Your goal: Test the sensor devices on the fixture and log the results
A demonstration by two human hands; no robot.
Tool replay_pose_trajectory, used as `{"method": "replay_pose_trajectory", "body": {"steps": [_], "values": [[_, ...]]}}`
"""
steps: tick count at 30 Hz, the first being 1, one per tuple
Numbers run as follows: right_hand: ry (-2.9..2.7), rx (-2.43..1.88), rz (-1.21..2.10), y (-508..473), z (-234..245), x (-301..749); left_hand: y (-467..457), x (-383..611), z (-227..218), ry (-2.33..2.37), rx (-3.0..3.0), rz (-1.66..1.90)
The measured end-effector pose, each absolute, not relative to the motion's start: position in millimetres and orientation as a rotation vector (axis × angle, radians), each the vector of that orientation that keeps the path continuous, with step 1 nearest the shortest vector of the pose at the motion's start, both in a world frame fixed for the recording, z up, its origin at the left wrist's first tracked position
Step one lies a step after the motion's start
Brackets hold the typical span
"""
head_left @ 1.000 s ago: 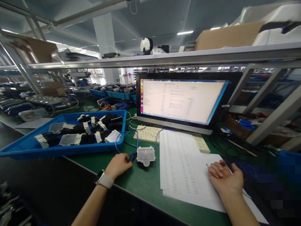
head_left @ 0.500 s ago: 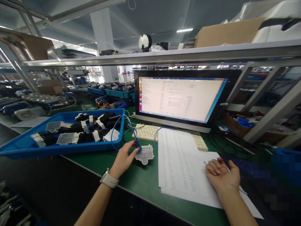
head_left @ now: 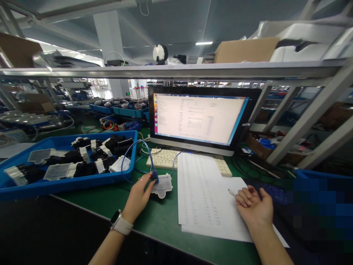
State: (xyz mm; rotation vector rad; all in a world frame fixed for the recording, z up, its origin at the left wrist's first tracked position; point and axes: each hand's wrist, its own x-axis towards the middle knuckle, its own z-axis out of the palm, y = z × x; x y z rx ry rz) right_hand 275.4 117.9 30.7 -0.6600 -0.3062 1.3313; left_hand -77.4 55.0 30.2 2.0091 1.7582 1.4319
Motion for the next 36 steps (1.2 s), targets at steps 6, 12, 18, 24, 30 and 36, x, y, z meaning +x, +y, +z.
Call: {"method": "replay_pose_trajectory", "body": {"steps": [6,12,18,24,30,36], "values": [[-1.2,-1.247,0.224,88,31,337,56,-79,16,1.675,2.14,1.501],[-1.819,-1.487,-0.406,72,7,424,61,-85,0,1.654,2.425,1.622],[-1.765,-1.67,-0.424,80,-35,454,62,-86,0,1.671,2.524,1.65],[-1.823,-1.686,-0.259,85,-46,458,61,-86,1,1.709,2.507,1.604],[-1.839,-1.679,-0.251,87,-46,458,61,-85,1,1.687,2.498,1.66],[-1.843,-1.701,-0.226,87,-46,456,61,-87,-3,1.709,2.534,1.614]]}}
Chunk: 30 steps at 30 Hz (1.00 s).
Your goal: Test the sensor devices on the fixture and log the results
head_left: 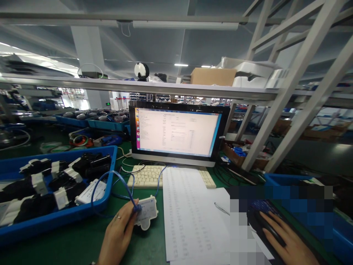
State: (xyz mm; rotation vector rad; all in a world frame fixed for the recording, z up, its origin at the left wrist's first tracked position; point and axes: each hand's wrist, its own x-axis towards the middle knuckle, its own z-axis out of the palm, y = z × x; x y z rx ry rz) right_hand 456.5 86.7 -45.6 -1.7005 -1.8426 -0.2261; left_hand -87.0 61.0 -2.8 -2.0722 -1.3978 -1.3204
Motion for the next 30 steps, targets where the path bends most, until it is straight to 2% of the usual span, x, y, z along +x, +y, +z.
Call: {"method": "replay_pose_trajectory", "body": {"steps": [30], "values": [[-1.873,-1.722,-0.301,87.6,-49.8,459.9,61.5,-84.8,1.1,-1.385,-2.047,-1.314]]}}
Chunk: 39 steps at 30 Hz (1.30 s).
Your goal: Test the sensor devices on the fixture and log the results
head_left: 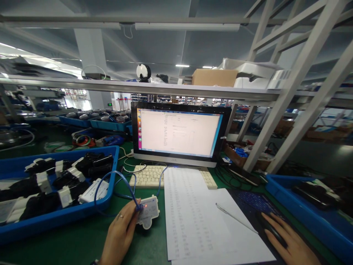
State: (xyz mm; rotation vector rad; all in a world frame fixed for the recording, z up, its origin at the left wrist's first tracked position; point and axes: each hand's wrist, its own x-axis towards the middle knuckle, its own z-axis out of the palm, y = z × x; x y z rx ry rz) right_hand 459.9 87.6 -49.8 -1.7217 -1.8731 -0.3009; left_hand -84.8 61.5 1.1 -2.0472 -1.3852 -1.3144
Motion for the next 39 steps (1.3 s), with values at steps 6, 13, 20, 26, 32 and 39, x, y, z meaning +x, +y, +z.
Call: {"method": "replay_pose_trajectory", "body": {"steps": [6,13,20,26,32,39], "values": [[-1.888,-1.709,-0.303,89,-50,460,61,-85,1,-1.397,-2.052,-1.303],[-1.881,-1.7,-0.277,89,-50,461,61,-85,0,-1.382,-2.053,-1.269],[-1.866,-1.696,-0.256,88,-50,459,61,-86,-2,-1.386,-2.059,-1.273],[-1.88,-1.706,-0.261,88,-48,459,61,-86,-4,-1.408,-2.064,-1.3],[-1.898,-1.718,-0.289,88,-44,457,59,-85,0,-1.404,-2.061,-1.284],[-1.874,-1.702,-0.384,84,-38,450,57,-80,1,-1.436,-1.948,-1.314]]}}
